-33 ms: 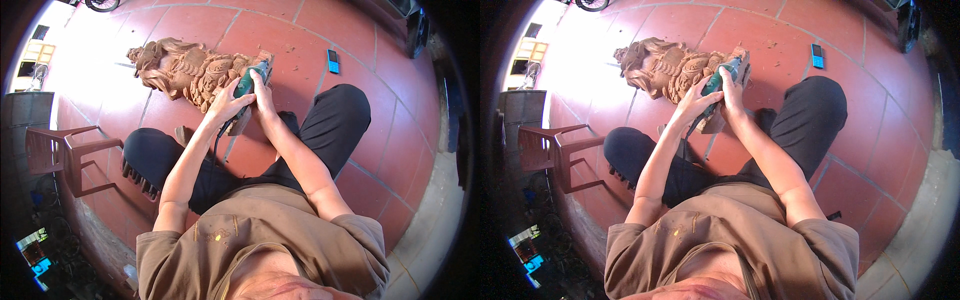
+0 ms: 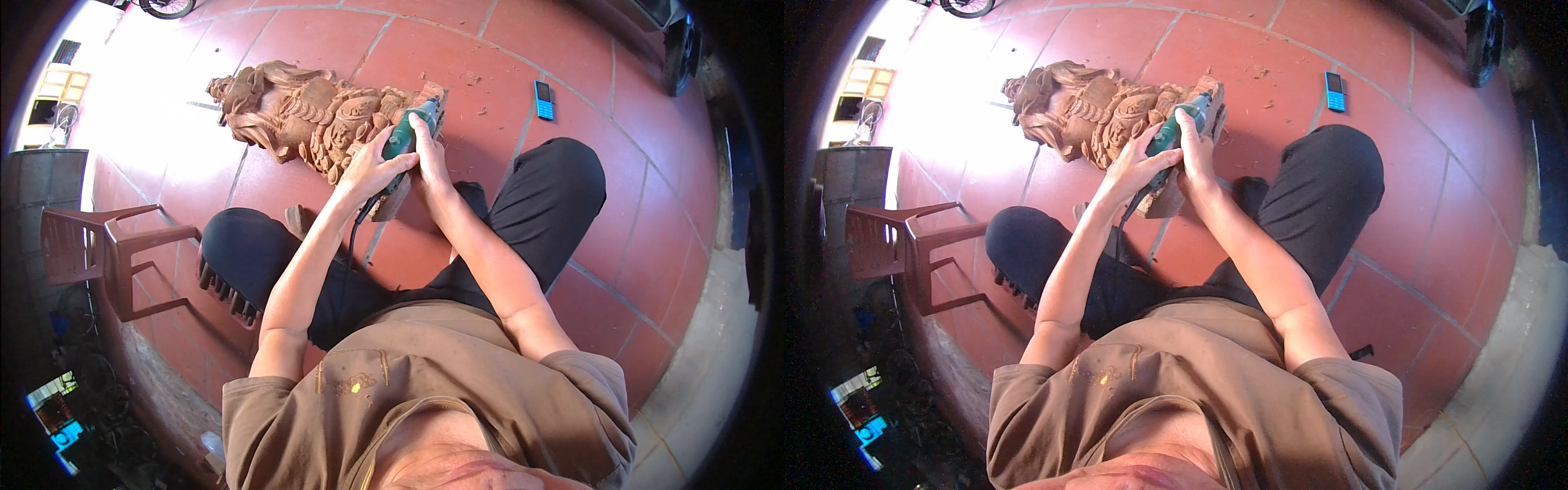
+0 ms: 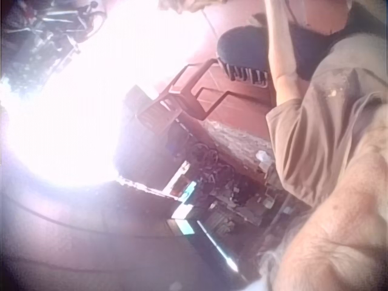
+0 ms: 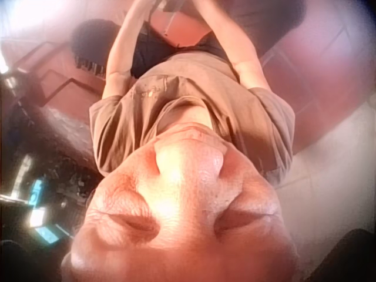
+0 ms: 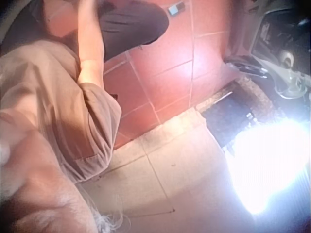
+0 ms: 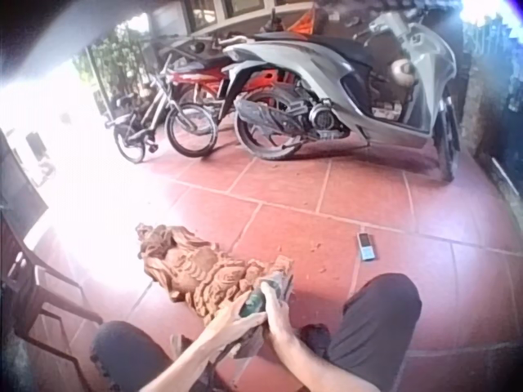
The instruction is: The person sits on the floor and uses a rotary tool to carve details into a wooden sculpture. They pause to brush away wood shavings and inspect the work, then resume carving.
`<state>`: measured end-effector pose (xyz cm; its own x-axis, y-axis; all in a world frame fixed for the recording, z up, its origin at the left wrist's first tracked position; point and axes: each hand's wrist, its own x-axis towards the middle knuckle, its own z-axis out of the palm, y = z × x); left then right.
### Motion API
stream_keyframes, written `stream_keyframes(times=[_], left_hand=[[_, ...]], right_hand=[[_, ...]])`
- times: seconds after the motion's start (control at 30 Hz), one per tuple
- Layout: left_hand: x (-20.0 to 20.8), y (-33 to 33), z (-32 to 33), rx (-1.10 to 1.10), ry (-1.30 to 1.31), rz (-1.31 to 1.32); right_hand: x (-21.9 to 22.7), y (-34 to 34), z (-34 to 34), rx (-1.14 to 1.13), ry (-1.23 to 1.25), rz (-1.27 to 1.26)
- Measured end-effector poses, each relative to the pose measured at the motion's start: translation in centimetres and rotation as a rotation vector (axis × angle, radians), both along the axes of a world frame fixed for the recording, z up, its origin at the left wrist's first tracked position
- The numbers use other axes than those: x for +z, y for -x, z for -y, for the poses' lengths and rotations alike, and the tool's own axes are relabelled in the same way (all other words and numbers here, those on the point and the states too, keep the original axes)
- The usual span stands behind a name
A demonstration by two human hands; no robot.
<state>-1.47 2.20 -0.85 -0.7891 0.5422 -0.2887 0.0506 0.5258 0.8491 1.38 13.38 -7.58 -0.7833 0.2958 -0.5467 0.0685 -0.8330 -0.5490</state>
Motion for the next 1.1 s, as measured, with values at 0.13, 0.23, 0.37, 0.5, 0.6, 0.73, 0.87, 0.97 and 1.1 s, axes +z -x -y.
stream_keyframes(times=[0.13, 0.23, 0.37, 0.5, 0.6, 0.73, 0.87, 0.97, 1.1], left_hand=[[0.4, 0.0, -0.2, 0.008, 0.029, -0.028], [-2.4, 1.1, 0.7, 0.023, -0.02, -0.083], [-3.8, 1.8, 1.1, 0.016, -0.096, -0.049], [-2.5, 1.7, 0.9, 0.012, -0.012, -0.092], [-3.0, 1.7, 1.1, 0.016, -0.05, -0.064], [-2.2, 1.1, 0.7, 0.007, -0.032, -0.072], [-0.1, 0.6, 0.1, -0.032, -0.012, 0.002], [-0.4, 0.6, 0.3, 0.001, -0.013, -0.031], [-3.7, 1.5, 1.2, 0.03, -0.057, -0.099]], right_hand=[[-0.1, 0.2, -0.1, 0.002, -0.002, -0.029], [-0.1, 0.9, 0.5, -0.023, -0.012, -0.068], [-0.2, 1.5, 0.6, -0.011, -0.014, -0.07], [-0.7, 1.9, 0.6, 0.004, -0.007, -0.07], [-0.7, 2.0, 0.9, -0.045, -0.002, -0.075], [-0.5, 1.1, 0.7, -0.059, 0.022, -0.077], [-0.4, 0.7, 0.2, -0.035, -0.005, -0.019], [-0.2, 0.7, 0.3, -0.027, -0.017, -0.023], [-0.1, 1.4, 0.8, -0.038, -0.027, -0.039]])
